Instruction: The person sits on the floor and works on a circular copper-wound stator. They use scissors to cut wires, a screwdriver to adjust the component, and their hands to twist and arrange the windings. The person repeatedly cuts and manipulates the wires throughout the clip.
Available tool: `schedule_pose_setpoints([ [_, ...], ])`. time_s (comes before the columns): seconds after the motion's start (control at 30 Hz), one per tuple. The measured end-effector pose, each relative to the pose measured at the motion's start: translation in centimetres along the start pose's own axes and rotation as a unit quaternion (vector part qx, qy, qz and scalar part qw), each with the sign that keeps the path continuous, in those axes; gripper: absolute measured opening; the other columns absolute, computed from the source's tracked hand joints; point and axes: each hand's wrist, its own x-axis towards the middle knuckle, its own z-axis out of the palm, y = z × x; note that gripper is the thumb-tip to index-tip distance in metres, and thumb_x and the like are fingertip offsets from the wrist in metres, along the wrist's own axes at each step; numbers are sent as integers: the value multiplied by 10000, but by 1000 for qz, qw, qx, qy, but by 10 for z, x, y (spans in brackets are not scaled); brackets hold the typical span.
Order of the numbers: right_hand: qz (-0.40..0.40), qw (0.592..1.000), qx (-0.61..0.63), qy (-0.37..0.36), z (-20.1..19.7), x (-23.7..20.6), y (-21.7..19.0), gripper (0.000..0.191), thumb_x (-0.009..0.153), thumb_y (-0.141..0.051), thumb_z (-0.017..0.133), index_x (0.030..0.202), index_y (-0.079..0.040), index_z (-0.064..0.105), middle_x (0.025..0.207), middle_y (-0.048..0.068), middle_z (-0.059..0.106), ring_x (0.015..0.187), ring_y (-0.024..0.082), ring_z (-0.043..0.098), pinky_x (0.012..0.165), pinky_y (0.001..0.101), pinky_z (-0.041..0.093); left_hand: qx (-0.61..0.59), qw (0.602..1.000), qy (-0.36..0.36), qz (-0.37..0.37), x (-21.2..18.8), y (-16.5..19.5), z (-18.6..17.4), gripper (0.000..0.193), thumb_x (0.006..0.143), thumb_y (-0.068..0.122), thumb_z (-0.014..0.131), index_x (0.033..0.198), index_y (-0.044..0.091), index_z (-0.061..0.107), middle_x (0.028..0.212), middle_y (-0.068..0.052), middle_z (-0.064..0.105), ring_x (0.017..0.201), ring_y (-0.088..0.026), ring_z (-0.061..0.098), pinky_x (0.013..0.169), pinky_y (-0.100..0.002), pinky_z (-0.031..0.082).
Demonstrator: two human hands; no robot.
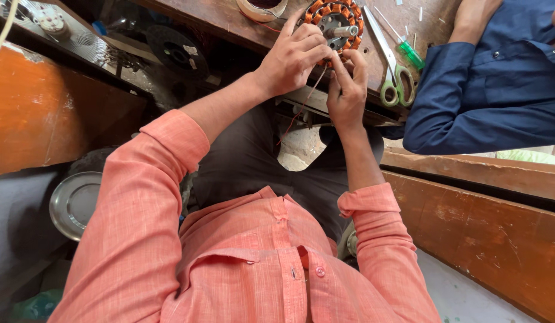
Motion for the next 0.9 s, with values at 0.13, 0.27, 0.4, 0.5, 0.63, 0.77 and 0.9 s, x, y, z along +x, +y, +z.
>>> schedule_pose_setpoints([
  [0.13, -1, 1000, 0, 12, 3, -5, 2, 400, 1000, 34, 691, 1393, -37, 670, 1422, 140, 532, 1162, 279, 610, 1019, 379, 525, -19, 1000, 4, 4, 2, 0, -2, 208, 926, 8, 749, 1106, 90, 687, 1124, -18, 672, 1219, -229, 576, 1227, -581, 274],
  [0.27, 3, 1000, -5, 20, 4, -7, 1, 408, 992, 26, 696, 1394, -39, 674, 1425, 131, 538, 1144, 262, 601, 1020, 381, 516, -36, 999, -3, 8, 5, 2, -7, 198, 937, 22, 766, 1100, 91, 678, 1144, -14, 679, 1223, -231, 584, 1229, -578, 272],
  [0.4, -10, 1000, -4, 25, 3, -8, 1, 406, 1008, 23, 695, 1408, -41, 660, 1430, 123, 534, 1156, 264, 588, 1031, 378, 512, -28, 999, -15, 21, 8, 0, -13, 187, 942, 26, 766, 1085, 95, 666, 1106, -6, 673, 1203, -223, 596, 1206, -573, 302],
  [0.5, -34, 998, -36, 26, 2, -9, 3, 411, 1003, 10, 701, 1407, -38, 645, 1440, 119, 523, 1183, 274, 579, 1052, 396, 488, -46, 998, -32, 22, 7, -1, -15, 175, 980, 36, 761, 1112, 85, 658, 1100, -34, 658, 1170, -239, 591, 1123, -501, 379],
  [0.63, -18, 1000, 2, 26, 2, -11, 3, 420, 1013, 15, 693, 1425, -49, 641, 1435, 103, 514, 1192, 261, 581, 1068, 378, 499, -32, 999, -27, 34, 5, -2, -15, 153, 988, 27, 720, 1111, 65, 636, 1159, -52, 645, 1221, -248, 588, 1069, -439, 411],
  [0.77, 3, 999, 36, 20, 2, -11, 3, 428, 1011, 21, 691, 1430, -50, 638, 1436, 103, 504, 1202, 257, 581, 1075, 373, 502, -49, 998, -32, 31, 5, -4, -15, 159, 995, 39, 729, 1128, 73, 650, 1163, -43, 653, 1222, -241, 591, 1049, -437, 411],
  [0.9, 17, 999, 27, 16, 3, -12, 3, 449, 989, 14, 716, 1427, -56, 645, 1432, 97, 509, 1173, 247, 573, 1071, 371, 500, -48, 997, -31, 43, 4, -5, -14, 151, 981, 34, 730, 1113, 69, 666, 1216, -43, 665, 1259, -238, 587, 1070, -436, 420],
])
